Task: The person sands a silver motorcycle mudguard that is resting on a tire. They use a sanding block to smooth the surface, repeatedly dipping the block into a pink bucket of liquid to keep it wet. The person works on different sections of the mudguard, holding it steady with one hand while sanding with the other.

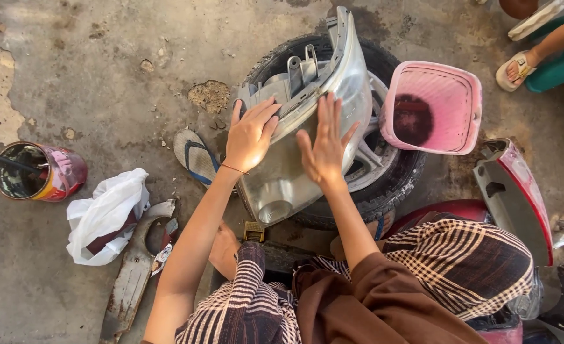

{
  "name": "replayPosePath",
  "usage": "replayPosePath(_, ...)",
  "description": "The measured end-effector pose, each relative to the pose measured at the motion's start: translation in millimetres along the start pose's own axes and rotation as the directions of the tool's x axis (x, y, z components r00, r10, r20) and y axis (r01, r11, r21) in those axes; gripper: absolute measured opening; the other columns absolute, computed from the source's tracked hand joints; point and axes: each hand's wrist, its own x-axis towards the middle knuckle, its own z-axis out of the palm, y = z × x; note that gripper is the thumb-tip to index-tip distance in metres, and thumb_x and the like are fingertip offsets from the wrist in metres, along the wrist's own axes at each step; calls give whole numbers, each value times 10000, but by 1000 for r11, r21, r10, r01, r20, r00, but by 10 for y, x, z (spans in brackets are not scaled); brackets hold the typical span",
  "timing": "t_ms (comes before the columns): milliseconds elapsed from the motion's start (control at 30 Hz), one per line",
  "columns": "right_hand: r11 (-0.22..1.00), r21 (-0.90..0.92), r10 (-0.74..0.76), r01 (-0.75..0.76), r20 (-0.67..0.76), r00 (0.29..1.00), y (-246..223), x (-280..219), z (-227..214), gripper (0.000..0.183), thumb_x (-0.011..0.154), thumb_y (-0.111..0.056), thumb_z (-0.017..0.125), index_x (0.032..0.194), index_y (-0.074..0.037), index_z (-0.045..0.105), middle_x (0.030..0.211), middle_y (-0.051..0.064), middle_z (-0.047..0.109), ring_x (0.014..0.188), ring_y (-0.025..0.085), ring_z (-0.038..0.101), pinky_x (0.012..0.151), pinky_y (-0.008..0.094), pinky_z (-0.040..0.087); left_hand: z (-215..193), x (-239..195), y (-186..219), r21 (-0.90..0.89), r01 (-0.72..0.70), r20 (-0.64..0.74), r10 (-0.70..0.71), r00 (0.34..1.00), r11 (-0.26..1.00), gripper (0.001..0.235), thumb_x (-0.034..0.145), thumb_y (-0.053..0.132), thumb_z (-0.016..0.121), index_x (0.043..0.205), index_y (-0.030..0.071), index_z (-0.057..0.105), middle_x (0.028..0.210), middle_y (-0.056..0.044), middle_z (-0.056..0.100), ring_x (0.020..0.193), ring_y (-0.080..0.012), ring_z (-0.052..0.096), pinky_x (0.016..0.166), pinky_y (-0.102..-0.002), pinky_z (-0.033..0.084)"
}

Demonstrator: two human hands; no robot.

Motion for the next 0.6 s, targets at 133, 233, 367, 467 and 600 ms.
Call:
replayPosePath(133, 996, 22, 90, -90, -29, 996, -120, -56, 36, 817, 1026, -689, 195, 1657, -180, 100, 1728, 96, 40, 1587, 274, -12, 1149, 719, -124, 1, -10, 6, 1, 0, 0, 0, 1000, 1000, 348, 1122, 339, 447, 1382, 194, 626, 1489, -47, 574, 1383, -207, 521, 1241, -522, 101)
replayPosePath(233, 996, -15, -87, 87, 14, 996, -285, -351, 119, 820, 1025, -678, 308, 1640, -148, 193, 1721, 95, 89, 1584, 252, 12, 1162, 616, -194, -31, -4, 23, 2, 1, 4, -1, 1000, 1000, 366, 1129, 353, 418, 1395, 195, 614, 1494, -40, 568, 1389, -202, 516, 1238, -532, 98)
replayPosePath(367, 959, -86, -270, 272, 31, 962, -338, -506, 119, 837, 992, -646, 483, 1603, -101, 308, 1692, 117, 219, 1574, 254, 154, 1172, 661, -121, -63, 1, 50, -4, 10, 5, -10, 1000, 1000, 352, 1128, 338, 430, 1379, 188, 625, 1481, -52, 582, 1381, -220, 523, 1233, -548, 110)
replayPosePath(467, 958, -88, -273, 274, 17, 962, -353, -495, 93, 818, 998, -638, 488, 1601, -115, 312, 1693, 100, 221, 1574, 238, 159, 1179, 668, -114, -55, -16, 22, -11, 7, 10, -7, 1000, 1000, 349, 1127, 344, 438, 1375, 192, 630, 1475, -50, 586, 1379, -220, 525, 1235, -545, 104)
replayPosePath(600, 962, -84, -260, 261, 26, 965, -400, -468, 33, 800, 1012, -628, 479, 1612, -136, 285, 1700, 83, 201, 1579, 221, 144, 1183, 683, -92, -59, 15, -9, -37, 19, 6, -19, 1000, 999, 337, 1121, 345, 463, 1370, 204, 642, 1467, -31, 598, 1380, -207, 526, 1235, -546, 95)
